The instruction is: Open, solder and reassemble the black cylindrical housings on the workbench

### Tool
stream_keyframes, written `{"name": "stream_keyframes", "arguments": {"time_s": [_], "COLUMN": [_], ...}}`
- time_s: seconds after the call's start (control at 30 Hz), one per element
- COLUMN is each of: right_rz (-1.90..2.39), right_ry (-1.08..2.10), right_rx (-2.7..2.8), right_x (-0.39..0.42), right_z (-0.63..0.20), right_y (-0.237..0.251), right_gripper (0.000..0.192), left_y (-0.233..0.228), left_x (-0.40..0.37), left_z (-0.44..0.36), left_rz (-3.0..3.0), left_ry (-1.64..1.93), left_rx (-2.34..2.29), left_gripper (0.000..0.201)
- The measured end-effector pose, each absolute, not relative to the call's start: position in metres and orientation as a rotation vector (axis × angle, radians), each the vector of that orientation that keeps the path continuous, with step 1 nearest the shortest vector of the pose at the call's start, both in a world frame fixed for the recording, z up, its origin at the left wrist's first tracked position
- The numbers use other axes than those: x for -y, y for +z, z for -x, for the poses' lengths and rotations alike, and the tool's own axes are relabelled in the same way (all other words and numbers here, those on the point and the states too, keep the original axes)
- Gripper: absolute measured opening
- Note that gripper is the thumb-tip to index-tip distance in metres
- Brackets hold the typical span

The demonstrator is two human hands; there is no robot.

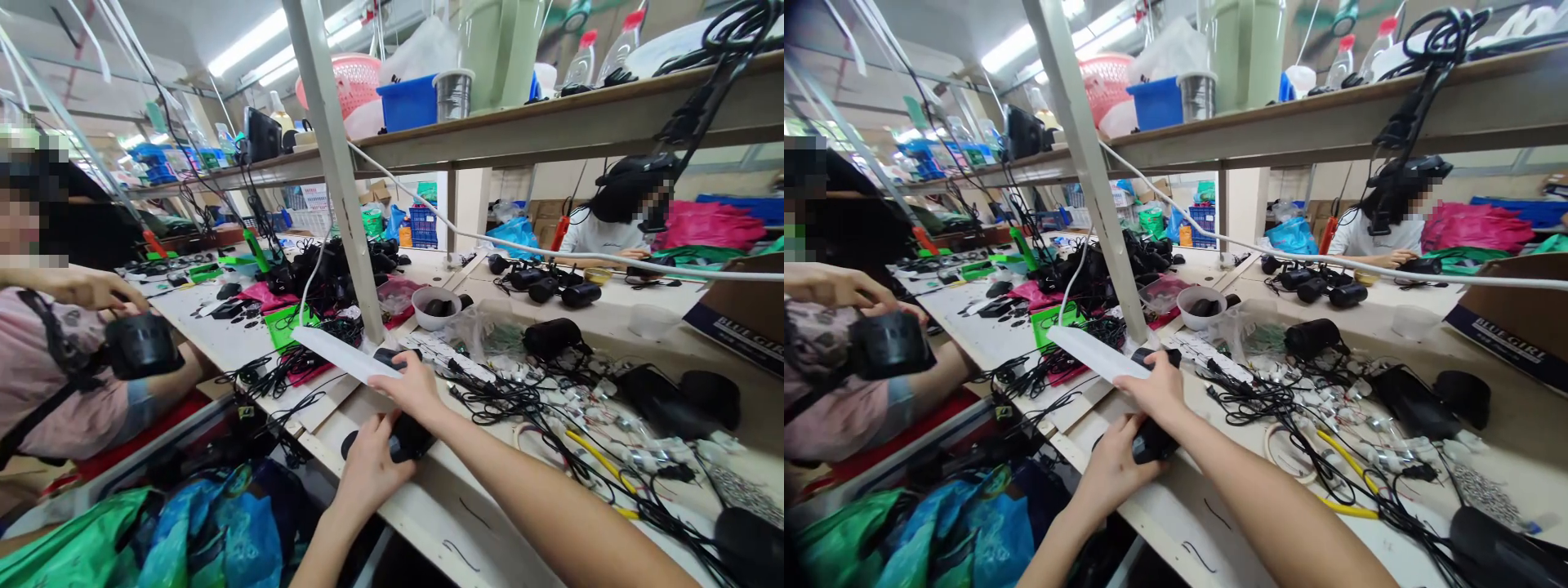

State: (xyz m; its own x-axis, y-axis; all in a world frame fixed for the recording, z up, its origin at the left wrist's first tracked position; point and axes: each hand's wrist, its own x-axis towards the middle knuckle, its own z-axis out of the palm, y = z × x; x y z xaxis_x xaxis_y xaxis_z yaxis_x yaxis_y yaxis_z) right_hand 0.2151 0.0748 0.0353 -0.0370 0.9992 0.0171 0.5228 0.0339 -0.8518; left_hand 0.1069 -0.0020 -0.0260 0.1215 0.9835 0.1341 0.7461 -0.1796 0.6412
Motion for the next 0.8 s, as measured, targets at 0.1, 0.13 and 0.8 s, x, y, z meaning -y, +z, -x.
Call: {"name": "stream_keyframes", "arguments": {"time_s": [0.1,0.13,0.8], "right_rz": [1.539,1.538,1.352], "right_ry": [0.847,0.824,0.511], "right_rx": [1.678,1.688,1.946], "right_x": [-0.095,-0.100,-0.071], "right_z": [-0.172,-0.159,-0.253], "right_y": [0.031,0.029,0.033], "right_gripper": [0.056,0.057,0.042], "left_y": [-0.040,-0.045,-0.066], "left_x": [-0.004,-0.004,-0.003], "left_z": [-0.101,-0.099,-0.095], "left_rz": [-1.945,-1.940,-2.202], "left_ry": [0.760,0.775,0.967], "left_rx": [-1.676,-1.672,-1.624], "left_gripper": [0.063,0.064,0.063]}}
